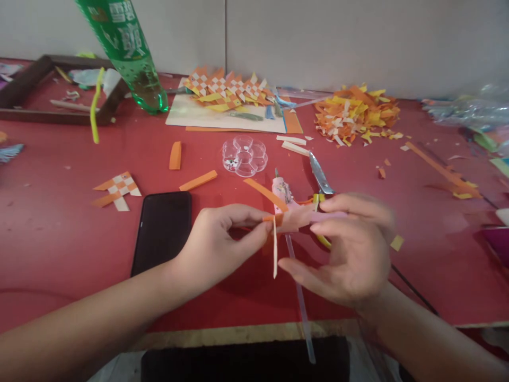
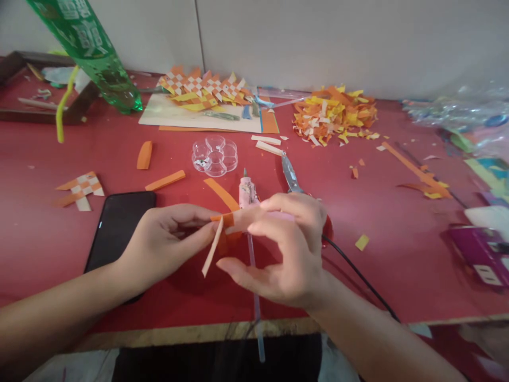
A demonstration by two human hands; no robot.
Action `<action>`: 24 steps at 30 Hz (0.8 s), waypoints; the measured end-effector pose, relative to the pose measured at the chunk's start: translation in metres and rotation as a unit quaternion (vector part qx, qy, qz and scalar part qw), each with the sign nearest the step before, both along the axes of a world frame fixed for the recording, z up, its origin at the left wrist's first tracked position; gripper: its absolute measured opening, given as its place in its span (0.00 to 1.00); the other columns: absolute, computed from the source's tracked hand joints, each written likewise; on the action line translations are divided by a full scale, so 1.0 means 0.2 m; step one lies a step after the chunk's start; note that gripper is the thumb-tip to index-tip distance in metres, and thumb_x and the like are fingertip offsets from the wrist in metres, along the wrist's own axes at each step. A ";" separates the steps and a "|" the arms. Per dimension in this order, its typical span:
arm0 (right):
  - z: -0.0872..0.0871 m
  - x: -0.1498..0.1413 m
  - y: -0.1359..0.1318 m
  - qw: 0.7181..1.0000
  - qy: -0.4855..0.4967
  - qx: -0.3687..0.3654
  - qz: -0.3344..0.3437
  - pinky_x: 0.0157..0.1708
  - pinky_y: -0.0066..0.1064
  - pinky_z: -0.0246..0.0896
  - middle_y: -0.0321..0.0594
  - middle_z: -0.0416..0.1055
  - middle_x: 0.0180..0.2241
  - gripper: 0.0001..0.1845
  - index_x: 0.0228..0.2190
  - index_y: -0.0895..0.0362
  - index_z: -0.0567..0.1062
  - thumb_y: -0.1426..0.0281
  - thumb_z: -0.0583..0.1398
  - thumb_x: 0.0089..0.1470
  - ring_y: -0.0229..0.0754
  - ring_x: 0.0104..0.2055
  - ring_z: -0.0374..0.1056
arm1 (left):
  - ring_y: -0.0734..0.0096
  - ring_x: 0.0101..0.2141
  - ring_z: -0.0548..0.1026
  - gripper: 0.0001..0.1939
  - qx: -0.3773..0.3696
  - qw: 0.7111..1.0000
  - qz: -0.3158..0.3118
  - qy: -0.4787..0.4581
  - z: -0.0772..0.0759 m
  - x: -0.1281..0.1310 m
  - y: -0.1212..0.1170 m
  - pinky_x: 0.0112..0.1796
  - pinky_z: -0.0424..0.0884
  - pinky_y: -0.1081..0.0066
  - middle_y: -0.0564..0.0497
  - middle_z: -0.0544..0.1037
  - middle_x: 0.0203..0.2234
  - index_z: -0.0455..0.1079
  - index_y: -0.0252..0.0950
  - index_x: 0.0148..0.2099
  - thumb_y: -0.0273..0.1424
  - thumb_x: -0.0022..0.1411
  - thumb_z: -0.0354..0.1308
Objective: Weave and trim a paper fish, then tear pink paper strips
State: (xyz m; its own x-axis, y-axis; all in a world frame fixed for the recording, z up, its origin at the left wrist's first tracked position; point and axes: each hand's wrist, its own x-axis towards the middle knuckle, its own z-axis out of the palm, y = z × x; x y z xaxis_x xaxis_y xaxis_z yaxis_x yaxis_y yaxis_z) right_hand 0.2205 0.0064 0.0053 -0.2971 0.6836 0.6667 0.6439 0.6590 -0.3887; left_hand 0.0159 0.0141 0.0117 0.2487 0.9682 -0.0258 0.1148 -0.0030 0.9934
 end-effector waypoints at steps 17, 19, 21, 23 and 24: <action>0.04 -0.02 -0.01 1.000 0.023 -0.022 0.003 0.37 0.42 0.64 0.40 0.66 0.37 0.08 0.31 0.51 0.75 0.76 0.63 0.50 0.45 0.39 0.66 | 0.80 0.28 0.80 0.04 0.100 0.993 -0.017 0.059 0.02 0.01 -0.02 0.31 0.73 0.87 0.53 0.84 0.28 0.78 0.33 0.36 0.26 0.60 0.61; 0.05 -0.01 0.00 0.996 0.062 -0.059 0.005 0.38 0.41 0.64 0.41 0.67 0.36 0.08 0.33 0.50 0.76 0.76 0.62 0.52 0.46 0.42 0.66 | 0.79 0.27 0.79 0.04 0.063 0.997 -0.035 0.034 0.02 0.00 -0.02 0.30 0.73 0.85 0.53 0.83 0.28 0.78 0.34 0.36 0.27 0.61 0.61; 0.05 -0.01 0.01 0.992 0.096 -0.082 0.016 0.41 0.41 0.65 0.40 0.69 0.33 0.09 0.32 0.50 0.75 0.77 0.62 0.53 0.47 0.46 0.65 | 0.79 0.27 0.77 0.05 0.035 0.998 -0.050 0.012 0.02 -0.01 -0.01 0.29 0.72 0.83 0.54 0.82 0.27 0.77 0.34 0.35 0.29 0.62 0.61; 0.06 -0.02 0.01 0.985 0.130 -0.103 0.040 0.42 0.40 0.67 0.39 0.71 0.31 0.09 0.31 0.51 0.74 0.78 0.62 0.53 0.45 0.46 0.65 | 0.79 0.26 0.76 0.06 0.017 0.998 -0.060 -0.010 0.01 -0.01 -0.01 0.28 0.71 0.82 0.54 0.81 0.26 0.76 0.35 0.34 0.31 0.63 0.61; 0.06 -0.02 0.02 0.981 0.149 -0.116 0.053 0.42 0.39 0.68 0.39 0.72 0.32 0.09 0.30 0.52 0.74 0.79 0.62 0.53 0.44 0.45 0.67 | 0.79 0.26 0.75 0.06 0.010 0.998 -0.064 -0.017 0.01 -0.01 -0.01 0.28 0.70 0.82 0.54 0.81 0.26 0.76 0.34 0.34 0.31 0.63 0.61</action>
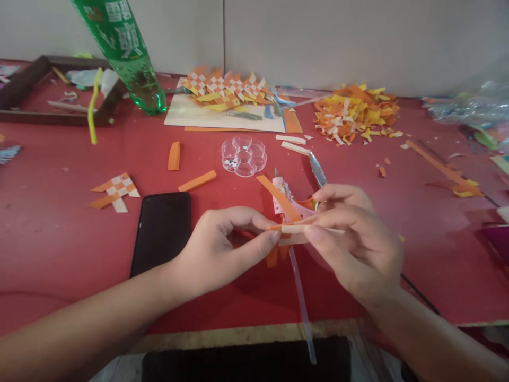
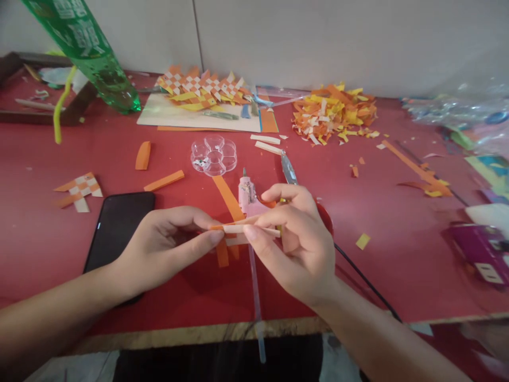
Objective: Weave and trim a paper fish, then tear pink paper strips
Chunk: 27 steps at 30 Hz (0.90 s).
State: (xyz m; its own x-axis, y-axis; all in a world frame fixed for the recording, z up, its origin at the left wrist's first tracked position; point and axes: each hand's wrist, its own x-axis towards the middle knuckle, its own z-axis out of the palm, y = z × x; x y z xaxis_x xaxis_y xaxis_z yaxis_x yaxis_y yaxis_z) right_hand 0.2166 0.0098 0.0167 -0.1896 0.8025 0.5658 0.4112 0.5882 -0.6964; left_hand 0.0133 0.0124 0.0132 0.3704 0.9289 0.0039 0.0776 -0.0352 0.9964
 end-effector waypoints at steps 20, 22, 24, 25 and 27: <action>-0.03 -0.02 -0.01 0.990 0.105 -0.083 0.041 0.42 0.39 0.74 0.34 0.73 0.27 0.10 0.30 0.51 0.74 0.80 0.62 0.53 0.40 0.33 0.73 | 0.74 0.29 0.78 0.08 -0.034 0.999 -0.009 0.014 0.02 0.01 0.00 0.30 0.73 0.78 0.50 0.83 0.29 0.77 0.33 0.34 0.31 0.63 0.61; -0.03 -0.02 -0.01 0.990 0.107 -0.081 0.049 0.43 0.39 0.74 0.34 0.73 0.27 0.10 0.30 0.51 0.74 0.80 0.63 0.53 0.39 0.32 0.73 | 0.75 0.28 0.78 0.07 -0.023 1.000 -0.007 0.019 0.02 0.01 0.00 0.29 0.72 0.79 0.51 0.83 0.28 0.77 0.33 0.34 0.30 0.63 0.60; -0.03 -0.02 -0.01 0.989 0.108 -0.083 0.057 0.44 0.39 0.74 0.33 0.73 0.27 0.11 0.31 0.51 0.74 0.81 0.63 0.53 0.39 0.32 0.72 | 0.76 0.28 0.77 0.07 -0.012 1.000 -0.009 0.022 0.02 0.01 0.00 0.29 0.72 0.79 0.51 0.82 0.28 0.76 0.33 0.33 0.30 0.63 0.60; -0.03 -0.02 -0.01 0.989 0.110 -0.084 0.058 0.43 0.39 0.74 0.33 0.74 0.27 0.12 0.31 0.50 0.74 0.81 0.63 0.52 0.39 0.32 0.73 | 0.76 0.28 0.77 0.07 -0.008 1.000 -0.010 0.020 0.02 0.01 0.00 0.29 0.72 0.79 0.52 0.82 0.28 0.76 0.33 0.33 0.29 0.63 0.60; -0.03 -0.02 -0.01 0.988 0.114 -0.090 0.054 0.39 0.37 0.75 0.33 0.74 0.27 0.12 0.31 0.50 0.74 0.81 0.62 0.53 0.40 0.32 0.73 | 0.77 0.28 0.77 0.07 -0.004 1.000 -0.011 0.013 0.02 0.01 0.01 0.30 0.72 0.80 0.52 0.82 0.28 0.76 0.33 0.33 0.29 0.63 0.60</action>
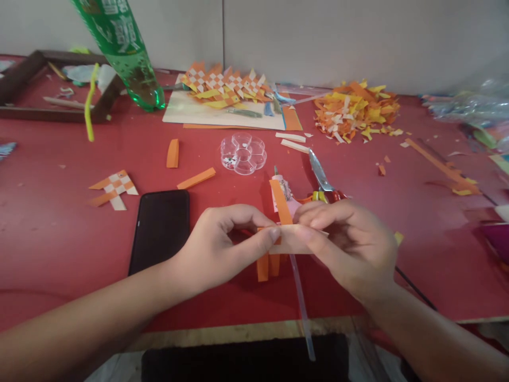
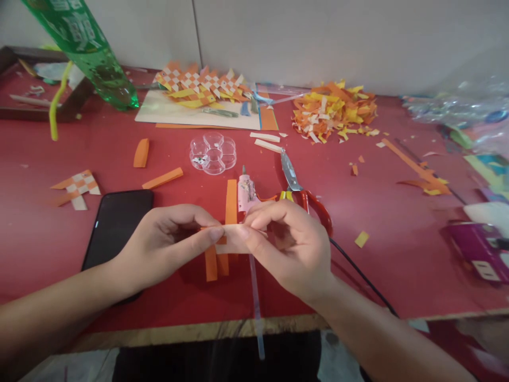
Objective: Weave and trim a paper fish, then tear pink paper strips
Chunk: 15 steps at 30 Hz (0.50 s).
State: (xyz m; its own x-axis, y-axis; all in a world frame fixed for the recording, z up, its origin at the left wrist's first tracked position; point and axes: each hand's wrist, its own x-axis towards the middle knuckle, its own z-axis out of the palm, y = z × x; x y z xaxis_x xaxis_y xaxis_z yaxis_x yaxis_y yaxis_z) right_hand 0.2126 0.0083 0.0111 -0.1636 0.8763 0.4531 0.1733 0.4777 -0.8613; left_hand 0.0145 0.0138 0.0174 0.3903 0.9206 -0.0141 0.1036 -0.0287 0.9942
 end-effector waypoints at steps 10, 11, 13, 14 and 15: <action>-0.01 0.01 -0.01 0.999 -0.021 -0.016 -0.021 0.33 0.32 0.74 0.35 0.74 0.30 0.09 0.33 0.52 0.73 0.78 0.63 0.53 0.39 0.32 0.74 | 0.72 0.32 0.80 0.09 -0.038 0.999 -0.010 -0.014 0.00 0.00 -0.01 0.33 0.74 0.77 0.49 0.83 0.32 0.78 0.34 0.38 0.34 0.62 0.62; 0.00 0.01 -0.01 1.000 -0.023 -0.012 -0.015 0.33 0.32 0.73 0.35 0.74 0.30 0.09 0.33 0.52 0.73 0.79 0.63 0.53 0.39 0.32 0.74 | 0.72 0.32 0.80 0.08 -0.035 0.999 -0.004 -0.008 0.00 0.00 -0.01 0.32 0.74 0.77 0.50 0.83 0.31 0.78 0.34 0.37 0.34 0.62 0.62; 0.00 0.00 -0.01 1.000 -0.028 -0.012 -0.005 0.33 0.32 0.73 0.35 0.74 0.29 0.09 0.33 0.52 0.73 0.79 0.63 0.53 0.38 0.32 0.74 | 0.72 0.30 0.79 0.07 -0.031 1.000 0.003 0.006 0.00 0.00 0.00 0.31 0.74 0.77 0.50 0.83 0.29 0.78 0.34 0.35 0.33 0.61 0.62; 0.00 0.00 -0.01 0.999 -0.029 -0.016 -0.003 0.32 0.32 0.73 0.35 0.74 0.29 0.09 0.34 0.52 0.73 0.79 0.62 0.54 0.38 0.32 0.73 | 0.73 0.29 0.79 0.07 -0.028 1.000 0.005 0.009 0.00 0.00 0.00 0.30 0.73 0.78 0.50 0.83 0.28 0.78 0.34 0.34 0.32 0.62 0.62; 0.01 0.00 -0.01 0.999 -0.029 -0.019 -0.002 0.32 0.32 0.73 0.35 0.74 0.29 0.09 0.34 0.52 0.72 0.79 0.62 0.54 0.38 0.32 0.73 | 0.73 0.28 0.79 0.08 -0.024 1.000 0.005 0.010 0.00 0.00 0.00 0.29 0.73 0.78 0.51 0.83 0.28 0.77 0.34 0.34 0.32 0.62 0.61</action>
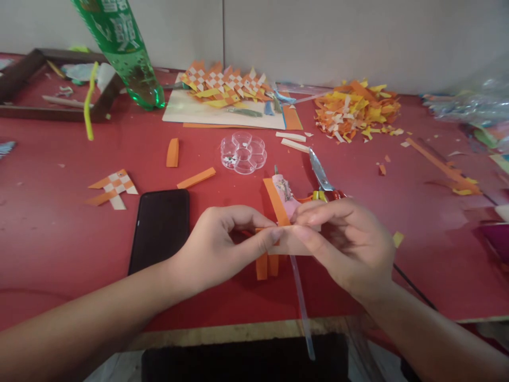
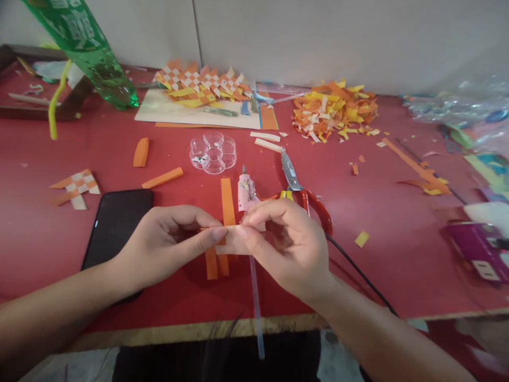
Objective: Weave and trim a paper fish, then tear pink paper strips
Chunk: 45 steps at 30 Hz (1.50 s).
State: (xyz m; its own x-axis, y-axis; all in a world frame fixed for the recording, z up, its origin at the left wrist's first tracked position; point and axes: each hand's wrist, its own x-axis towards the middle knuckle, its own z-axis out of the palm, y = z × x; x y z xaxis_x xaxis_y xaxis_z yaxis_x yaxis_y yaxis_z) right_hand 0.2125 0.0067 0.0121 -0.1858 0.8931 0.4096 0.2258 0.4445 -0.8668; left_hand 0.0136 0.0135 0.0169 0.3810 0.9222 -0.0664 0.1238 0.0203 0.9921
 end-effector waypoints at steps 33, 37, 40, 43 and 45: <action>-0.02 0.01 0.00 1.000 -0.002 0.000 -0.022 0.33 0.29 0.72 0.36 0.73 0.32 0.09 0.34 0.53 0.73 0.79 0.62 0.54 0.38 0.34 0.73 | 0.75 0.22 0.70 0.21 0.024 0.999 0.006 0.047 0.00 -0.01 0.00 0.23 0.65 0.76 0.54 0.75 0.20 0.73 0.34 0.27 0.39 0.69 0.52; -0.02 0.01 0.00 1.000 -0.006 -0.006 -0.027 0.31 0.29 0.72 0.37 0.73 0.33 0.08 0.35 0.53 0.72 0.78 0.62 0.54 0.37 0.33 0.73 | 0.72 0.27 0.74 0.16 -0.011 1.000 -0.019 0.017 0.01 -0.01 0.00 0.27 0.69 0.75 0.51 0.80 0.26 0.77 0.35 0.34 0.40 0.66 0.56; -0.01 0.01 0.00 1.000 -0.006 -0.010 -0.016 0.31 0.29 0.73 0.36 0.73 0.31 0.08 0.36 0.52 0.72 0.77 0.62 0.55 0.38 0.32 0.73 | 0.73 0.27 0.74 0.11 -0.023 0.999 -0.041 0.016 0.00 -0.01 0.00 0.27 0.69 0.76 0.49 0.80 0.27 0.78 0.33 0.35 0.37 0.62 0.61; 0.00 0.00 -0.01 0.998 0.015 -0.055 0.003 0.26 0.27 0.72 0.35 0.74 0.31 0.13 0.40 0.50 0.71 0.75 0.64 0.53 0.38 0.30 0.73 | 0.77 0.23 0.69 0.12 -0.051 0.998 -0.037 0.014 0.00 -0.01 0.01 0.23 0.64 0.78 0.51 0.77 0.22 0.76 0.31 0.31 0.36 0.61 0.62; 0.00 0.00 -0.01 0.996 0.029 -0.081 0.005 0.23 0.25 0.71 0.34 0.75 0.31 0.17 0.42 0.49 0.70 0.75 0.65 0.52 0.37 0.27 0.73 | 0.80 0.21 0.67 0.13 -0.065 0.998 -0.022 -0.006 0.00 -0.01 0.01 0.22 0.62 0.80 0.54 0.75 0.20 0.74 0.32 0.29 0.36 0.62 0.61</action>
